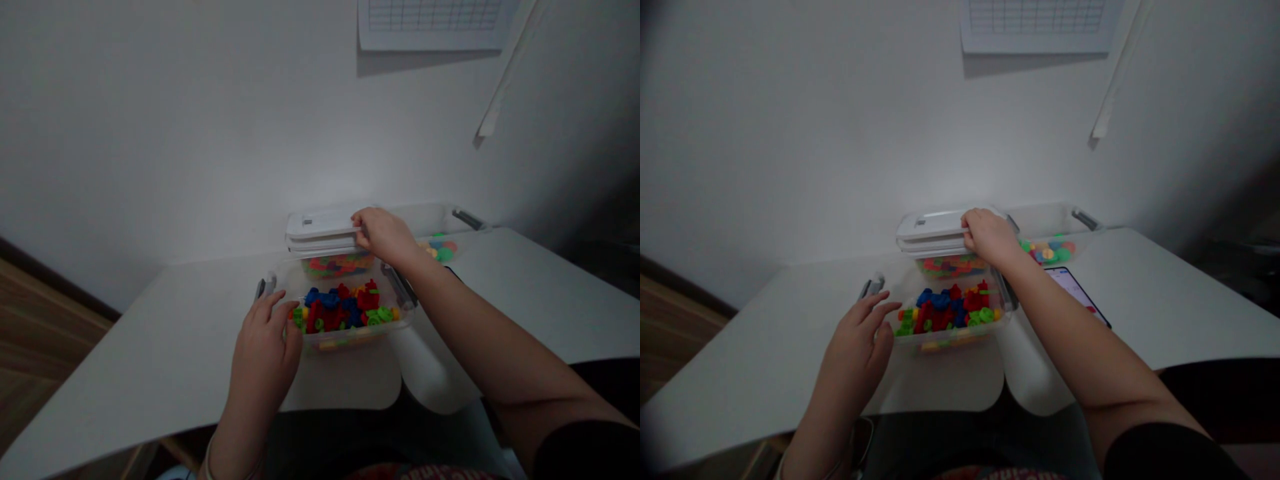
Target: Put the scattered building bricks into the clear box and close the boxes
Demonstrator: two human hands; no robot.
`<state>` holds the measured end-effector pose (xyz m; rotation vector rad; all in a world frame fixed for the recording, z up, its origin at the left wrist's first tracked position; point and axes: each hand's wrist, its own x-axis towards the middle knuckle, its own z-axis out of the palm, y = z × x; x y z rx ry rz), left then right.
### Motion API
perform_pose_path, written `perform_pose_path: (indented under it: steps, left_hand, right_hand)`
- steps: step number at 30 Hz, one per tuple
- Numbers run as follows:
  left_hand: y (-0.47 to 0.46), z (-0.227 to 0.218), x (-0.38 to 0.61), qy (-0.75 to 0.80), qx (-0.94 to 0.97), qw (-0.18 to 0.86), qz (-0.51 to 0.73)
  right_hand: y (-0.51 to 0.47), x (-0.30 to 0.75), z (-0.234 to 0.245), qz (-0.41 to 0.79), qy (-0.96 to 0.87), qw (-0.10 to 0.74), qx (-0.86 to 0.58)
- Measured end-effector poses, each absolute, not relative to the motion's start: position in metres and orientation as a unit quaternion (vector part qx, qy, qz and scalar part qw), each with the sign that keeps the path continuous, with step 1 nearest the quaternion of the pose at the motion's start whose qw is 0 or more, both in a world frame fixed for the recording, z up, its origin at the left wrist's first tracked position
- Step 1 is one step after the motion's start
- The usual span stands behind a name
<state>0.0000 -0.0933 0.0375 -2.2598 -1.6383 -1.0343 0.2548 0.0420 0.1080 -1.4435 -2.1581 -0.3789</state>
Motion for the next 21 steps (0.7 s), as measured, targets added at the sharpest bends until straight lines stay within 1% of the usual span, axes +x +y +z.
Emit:
perform_pose_path:
  steps: [3, 7, 13, 16, 19, 21]
  left_hand:
    - [-0.096, 0.039, 0.001, -0.553, -0.749, 0.051, -0.363]
    - [-0.1, 0.038, 0.004, -0.563, -0.711, -0.013, -0.421]
    - [-0.102, 0.028, 0.005, -0.542, -0.677, -0.07, -0.493]
    - [-0.1, 0.025, 0.006, -0.524, -0.669, -0.076, -0.522]
    - [-0.099, 0.027, 0.005, -0.5, -0.661, -0.032, -0.559]
    - [-0.098, 0.032, 0.004, -0.495, -0.66, 0.002, -0.564]
  right_hand:
    - [0.043, 0.259, 0.108, -0.16, -0.78, 0.301, -0.525]
    - [0.034, 0.266, 0.113, -0.193, -0.767, 0.387, -0.474]
    - [-0.015, 0.265, 0.116, -0.217, -0.742, 0.469, -0.427]
    - [-0.044, 0.26, 0.109, -0.196, -0.757, 0.474, -0.405]
    - [-0.068, 0.256, 0.099, -0.172, -0.796, 0.438, -0.381]
    - [-0.08, 0.257, 0.09, -0.164, -0.813, 0.428, -0.359]
